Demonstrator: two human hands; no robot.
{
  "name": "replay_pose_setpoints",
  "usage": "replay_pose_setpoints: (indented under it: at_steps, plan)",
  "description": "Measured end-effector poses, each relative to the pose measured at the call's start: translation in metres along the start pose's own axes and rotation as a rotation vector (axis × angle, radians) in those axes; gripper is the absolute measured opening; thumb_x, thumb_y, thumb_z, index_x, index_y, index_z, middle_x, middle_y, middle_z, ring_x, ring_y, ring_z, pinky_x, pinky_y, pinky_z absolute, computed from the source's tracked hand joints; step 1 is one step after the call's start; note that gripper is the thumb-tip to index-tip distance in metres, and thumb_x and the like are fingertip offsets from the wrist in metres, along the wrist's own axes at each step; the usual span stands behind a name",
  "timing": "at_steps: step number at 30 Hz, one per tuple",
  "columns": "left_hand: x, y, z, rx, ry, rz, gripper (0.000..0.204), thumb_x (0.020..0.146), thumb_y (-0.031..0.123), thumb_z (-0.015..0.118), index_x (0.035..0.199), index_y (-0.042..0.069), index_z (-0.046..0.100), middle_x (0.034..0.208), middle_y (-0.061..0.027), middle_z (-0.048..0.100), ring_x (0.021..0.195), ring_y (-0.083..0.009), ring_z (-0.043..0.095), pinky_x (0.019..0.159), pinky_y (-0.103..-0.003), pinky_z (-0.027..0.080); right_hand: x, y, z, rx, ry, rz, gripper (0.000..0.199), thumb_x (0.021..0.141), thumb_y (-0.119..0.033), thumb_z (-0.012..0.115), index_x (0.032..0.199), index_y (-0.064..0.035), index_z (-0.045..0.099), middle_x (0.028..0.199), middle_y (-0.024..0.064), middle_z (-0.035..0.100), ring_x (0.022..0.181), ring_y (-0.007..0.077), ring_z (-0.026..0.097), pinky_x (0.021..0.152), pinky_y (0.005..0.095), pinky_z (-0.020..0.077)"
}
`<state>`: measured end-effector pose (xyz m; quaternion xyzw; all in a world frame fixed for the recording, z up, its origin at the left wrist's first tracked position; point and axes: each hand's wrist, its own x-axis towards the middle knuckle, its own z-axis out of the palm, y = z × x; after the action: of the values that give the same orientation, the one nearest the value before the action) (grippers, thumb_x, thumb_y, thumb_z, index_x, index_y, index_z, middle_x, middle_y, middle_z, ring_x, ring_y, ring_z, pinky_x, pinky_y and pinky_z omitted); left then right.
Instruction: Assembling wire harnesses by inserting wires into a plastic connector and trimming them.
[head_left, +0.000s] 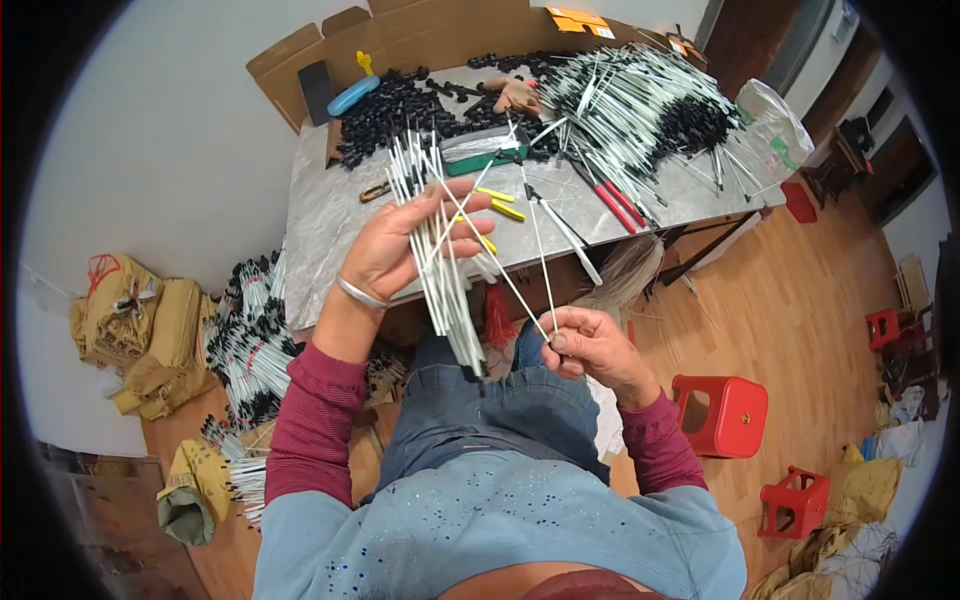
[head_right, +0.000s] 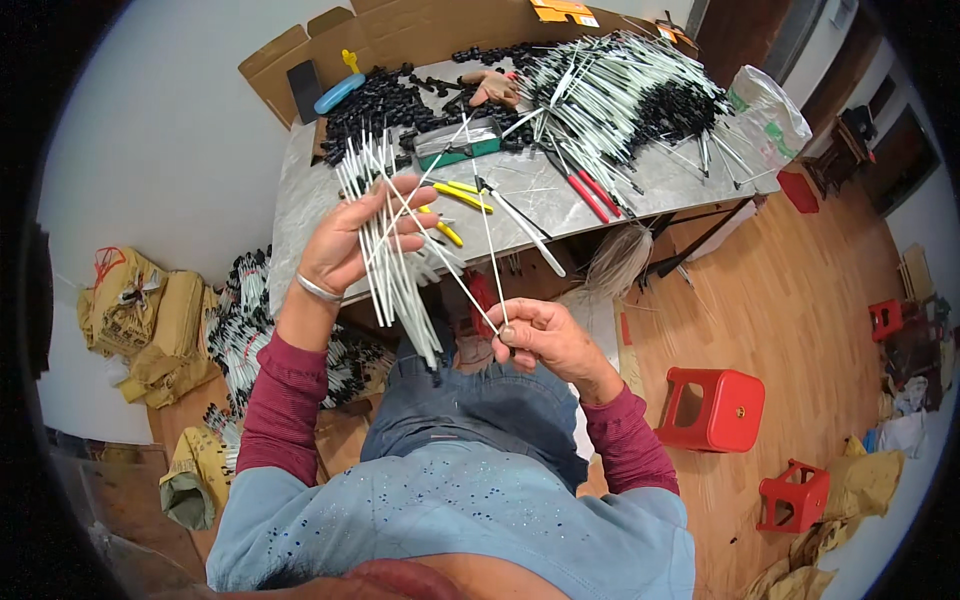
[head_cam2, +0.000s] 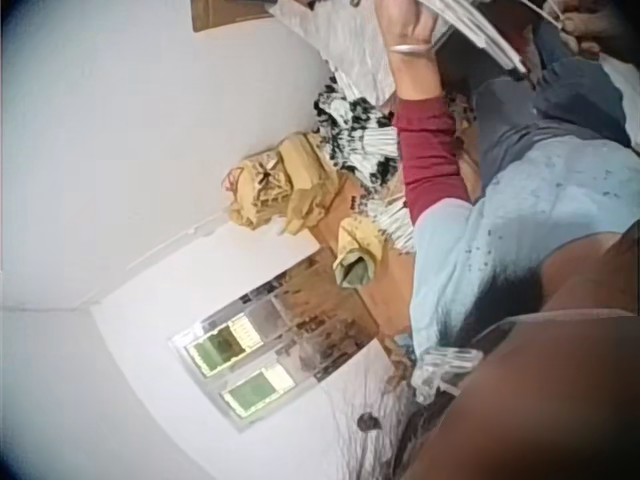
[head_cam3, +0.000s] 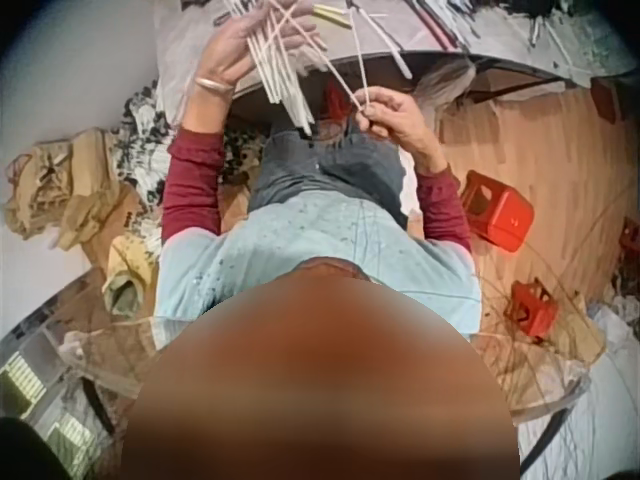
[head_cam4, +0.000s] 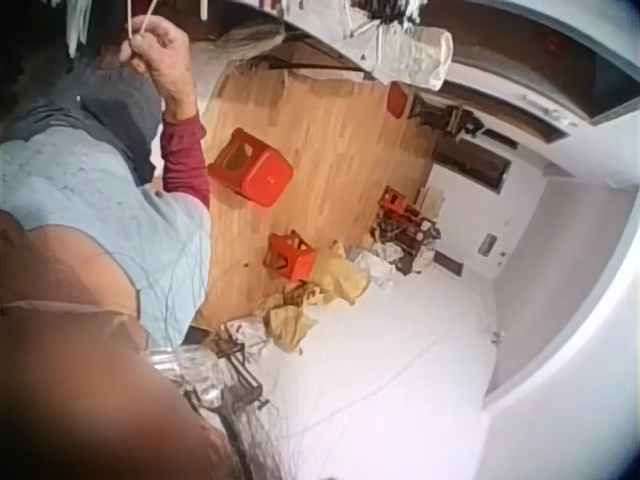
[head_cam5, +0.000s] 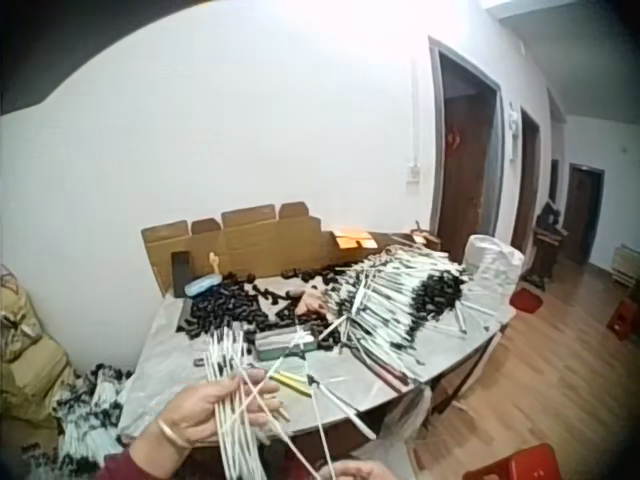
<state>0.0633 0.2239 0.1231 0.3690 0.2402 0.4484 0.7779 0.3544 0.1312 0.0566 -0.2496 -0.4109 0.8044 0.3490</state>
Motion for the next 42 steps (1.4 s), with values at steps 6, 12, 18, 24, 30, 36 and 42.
replay_pose_setpoints:
  at_steps: [6,12,18,24,30,36,42]
  plan:
    - [0.002,-0.021,0.025,-0.027,0.139,0.157,0.046,0.104,0.024,0.050,0.140,-0.004,0.043,0.111,-0.0198,0.067,0.094,-0.0277,0.071,0.078,-0.039,0.061,0.011,0.003,0.013,-0.083,0.061,0.005,0.022,0.094,-0.013,0.065,0.112,-0.0005,0.062,0.078,0.0053,0.066,0.056,0.0047,0.050,0.050,0.0172,0.0388]
    - [0.003,-0.030,0.037,0.002,0.191,0.191,0.045,0.105,0.026,0.048,0.139,-0.003,0.044,0.084,-0.0029,0.060,0.075,-0.0174,0.063,0.077,-0.038,0.058,0.018,0.015,0.025,-0.083,0.008,-0.017,0.017,0.096,-0.018,0.065,0.103,-0.0038,0.061,0.076,0.0038,0.067,0.057,0.0028,0.050,0.048,0.0169,0.0353]
    - [-0.001,-0.025,0.051,-0.050,0.019,0.152,0.041,0.105,0.026,0.048,0.131,-0.006,0.049,0.082,-0.0032,0.057,0.078,-0.0194,0.063,0.079,-0.037,0.056,0.017,0.013,0.012,-0.116,-0.188,0.033,0.017,0.097,-0.022,0.063,0.102,-0.0059,0.062,0.079,0.0030,0.067,0.057,0.0030,0.049,0.049,0.0184,0.0361]
    - [-0.015,-0.018,0.062,0.061,-0.109,0.208,0.037,0.099,0.014,0.056,0.132,-0.003,0.053,0.106,-0.0133,0.070,0.098,-0.0270,0.070,0.087,-0.039,0.057,0.066,-0.043,-0.063,-0.621,0.404,-0.062,0.032,0.100,-0.029,0.053,0.112,-0.0014,0.063,0.088,0.0092,0.070,0.055,0.0081,0.054,0.047,0.0230,0.0451]
    - [-0.034,-0.017,0.061,0.181,-0.041,0.145,0.044,0.095,0.014,0.060,0.135,-0.004,0.051,0.113,-0.0182,0.069,0.103,-0.0274,0.069,0.092,-0.039,0.055,0.197,-0.137,-0.168,-0.216,0.690,-0.270,0.044,0.104,-0.037,0.040,0.111,0.0037,0.054,0.097,0.0169,0.067,0.064,0.0129,0.056,0.055,0.0248,0.0490]
    - [-0.046,-0.006,0.048,0.245,0.125,0.087,0.049,0.095,0.016,0.061,0.137,-0.005,0.048,0.110,-0.0171,0.070,0.102,-0.0269,0.070,0.088,-0.036,0.055,0.283,-0.163,-0.207,-0.031,0.882,-0.269,0.024,0.102,-0.025,0.049,0.103,-0.0011,0.054,0.083,0.0112,0.064,0.052,0.0110,0.049,0.042,0.0236,0.0417]
    - [-0.040,0.005,0.030,0.197,0.240,0.204,0.054,0.095,0.013,0.059,0.144,-0.004,0.041,0.111,-0.0203,0.069,0.099,-0.0304,0.070,0.084,-0.038,0.057,0.249,-0.141,-0.164,-0.100,0.670,-0.461,0.021,0.099,-0.023,0.055,0.101,-0.0019,0.054,0.080,0.0093,0.064,0.051,0.0081,0.047,0.039,0.0213,0.0348]
